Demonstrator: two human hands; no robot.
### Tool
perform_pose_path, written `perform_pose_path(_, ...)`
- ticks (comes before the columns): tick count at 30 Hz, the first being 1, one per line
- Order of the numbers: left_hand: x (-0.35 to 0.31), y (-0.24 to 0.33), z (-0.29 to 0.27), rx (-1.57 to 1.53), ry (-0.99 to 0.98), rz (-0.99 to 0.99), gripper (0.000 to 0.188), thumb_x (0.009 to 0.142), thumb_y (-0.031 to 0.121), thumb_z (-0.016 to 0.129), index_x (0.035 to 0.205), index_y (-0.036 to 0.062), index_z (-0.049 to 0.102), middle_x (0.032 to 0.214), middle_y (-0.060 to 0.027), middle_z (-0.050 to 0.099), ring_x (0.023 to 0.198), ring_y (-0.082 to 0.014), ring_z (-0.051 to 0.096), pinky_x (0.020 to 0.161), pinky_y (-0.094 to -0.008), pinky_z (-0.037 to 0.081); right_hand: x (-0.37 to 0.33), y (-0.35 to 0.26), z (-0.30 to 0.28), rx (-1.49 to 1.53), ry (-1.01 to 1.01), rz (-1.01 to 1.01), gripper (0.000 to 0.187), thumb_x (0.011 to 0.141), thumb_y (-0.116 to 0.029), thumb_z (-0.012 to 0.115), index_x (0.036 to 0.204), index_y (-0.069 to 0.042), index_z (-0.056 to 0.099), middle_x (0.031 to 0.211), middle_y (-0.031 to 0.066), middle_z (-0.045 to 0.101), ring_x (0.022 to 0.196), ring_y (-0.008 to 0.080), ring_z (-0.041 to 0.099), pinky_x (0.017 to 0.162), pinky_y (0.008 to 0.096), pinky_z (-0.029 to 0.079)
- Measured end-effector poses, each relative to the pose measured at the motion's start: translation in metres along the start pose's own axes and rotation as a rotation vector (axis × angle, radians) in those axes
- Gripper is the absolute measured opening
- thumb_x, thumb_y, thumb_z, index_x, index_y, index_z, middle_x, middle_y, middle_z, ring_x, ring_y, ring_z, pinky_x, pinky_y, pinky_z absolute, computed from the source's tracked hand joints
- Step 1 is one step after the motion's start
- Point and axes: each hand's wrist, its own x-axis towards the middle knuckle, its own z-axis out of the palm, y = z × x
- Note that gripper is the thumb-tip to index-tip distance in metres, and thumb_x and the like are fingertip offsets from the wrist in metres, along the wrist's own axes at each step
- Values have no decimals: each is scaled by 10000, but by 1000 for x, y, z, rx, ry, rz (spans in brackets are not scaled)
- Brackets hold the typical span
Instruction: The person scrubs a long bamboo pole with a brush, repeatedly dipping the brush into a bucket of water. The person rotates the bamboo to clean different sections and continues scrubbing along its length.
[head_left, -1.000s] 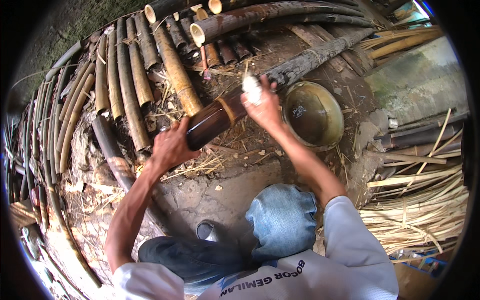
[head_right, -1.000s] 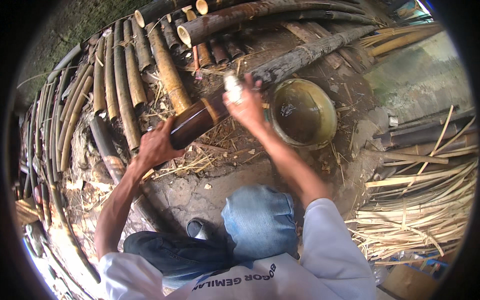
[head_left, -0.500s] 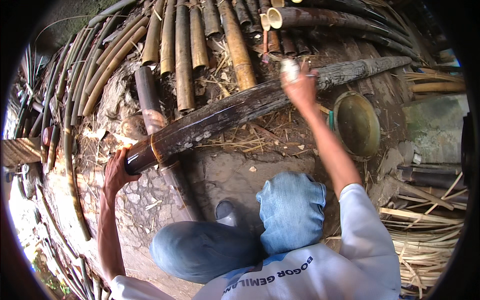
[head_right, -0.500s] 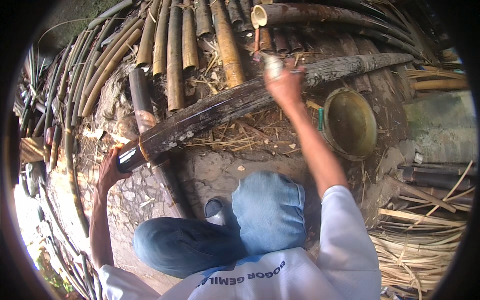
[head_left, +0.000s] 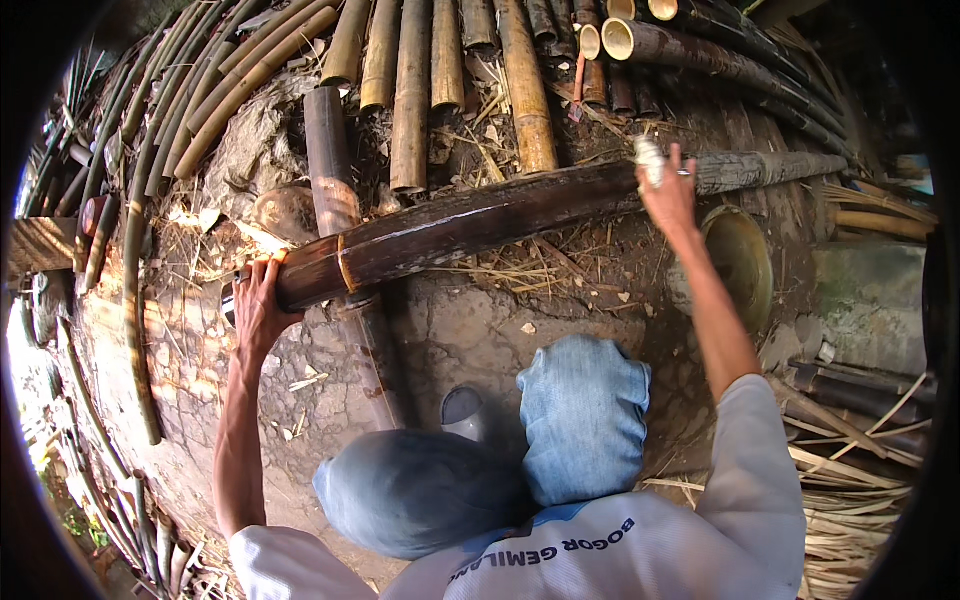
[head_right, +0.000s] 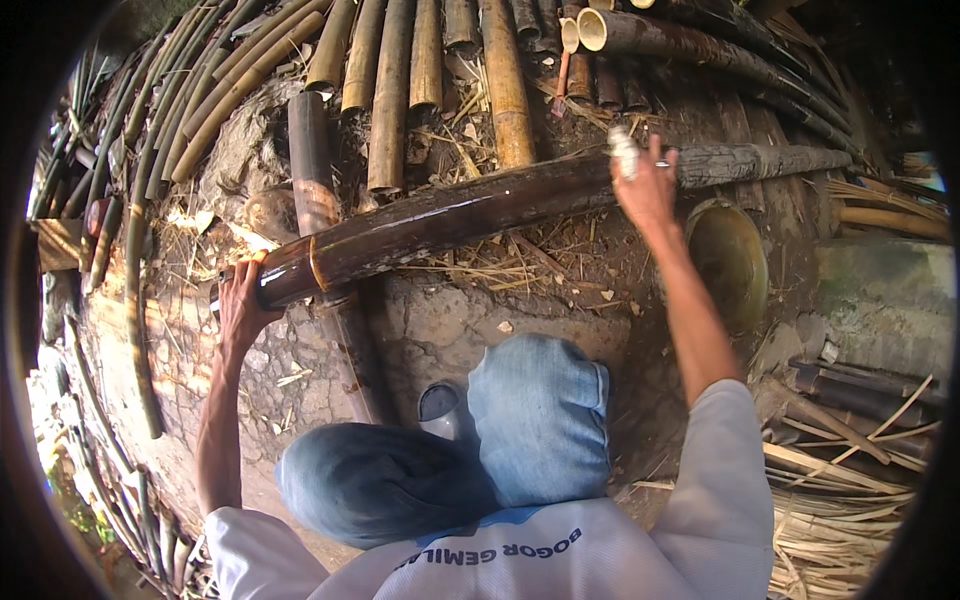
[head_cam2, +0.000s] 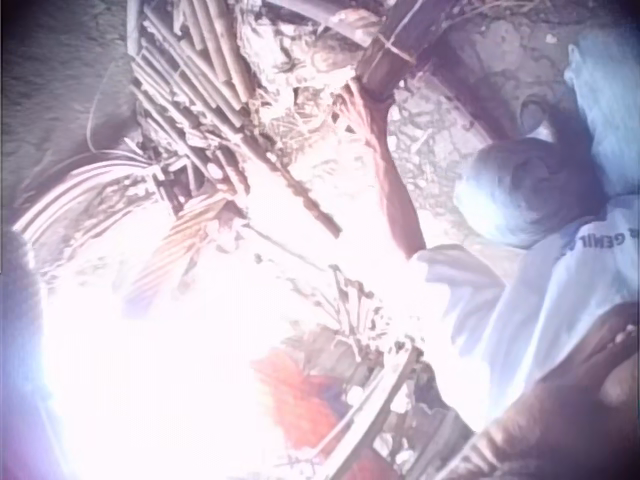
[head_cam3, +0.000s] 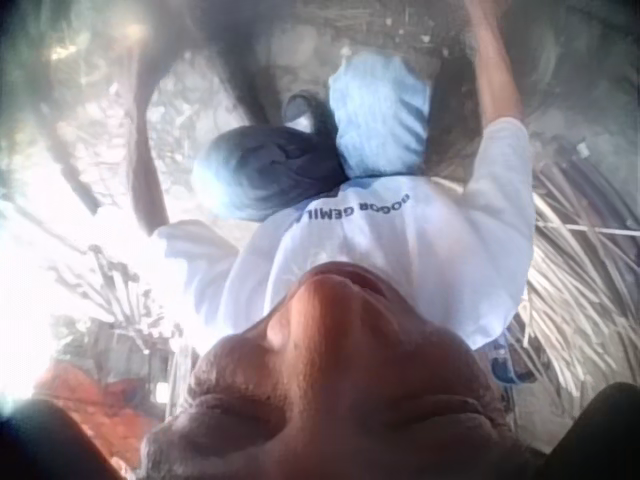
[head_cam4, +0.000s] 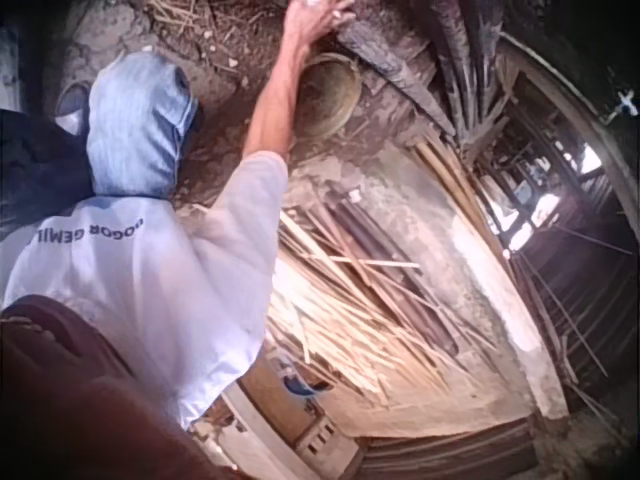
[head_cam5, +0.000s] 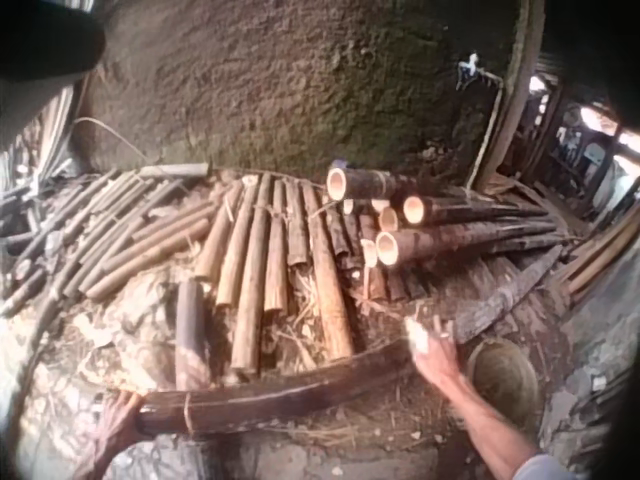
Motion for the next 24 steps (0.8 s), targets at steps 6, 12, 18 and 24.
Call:
perform_pose_path(6,2,20,-3,24,30,-22,966,541,204,925,1416,170,516,1287,-97,558,1231,-349,532,1001,-537,427,-43,-345,-23,589,-83,-605,516,887,-415,729,1268,-69,688,1010,125,770,1235,226,637,984,450,554)
perform_pose_path(12,-31,10,-2,18,104,-31,1017,529,161,931,1449,196,501,1317,-99,543,1294,-351,502,1080,-524,392,-28,-218,-14,374,-161,-312,477,917,-404,705,1279,-95,670,1071,125,757,1171,262,629,1092,445,482)
perform_pose_path(18,-25,15,14,59,306,-1,1006,524,147,927,1444,181,522,1325,-109,540,1289,-363,490,1120,-527,365,9,-129,-19,301,-418,-8,428,974,-492,624,1131,-103,710,922,136,744,805,283,750,807,429,611)
perform_pose_path(24,-16,19,41,142,437,50,792,718,101,800,1461,162,532,1404,-129,516,1348,-359,458,1190,-534,321,-37,-335,-3,439,-38,-716,534,949,-493,677,1350,-140,670,1328,173,680,1268,299,631,1055,496,512)
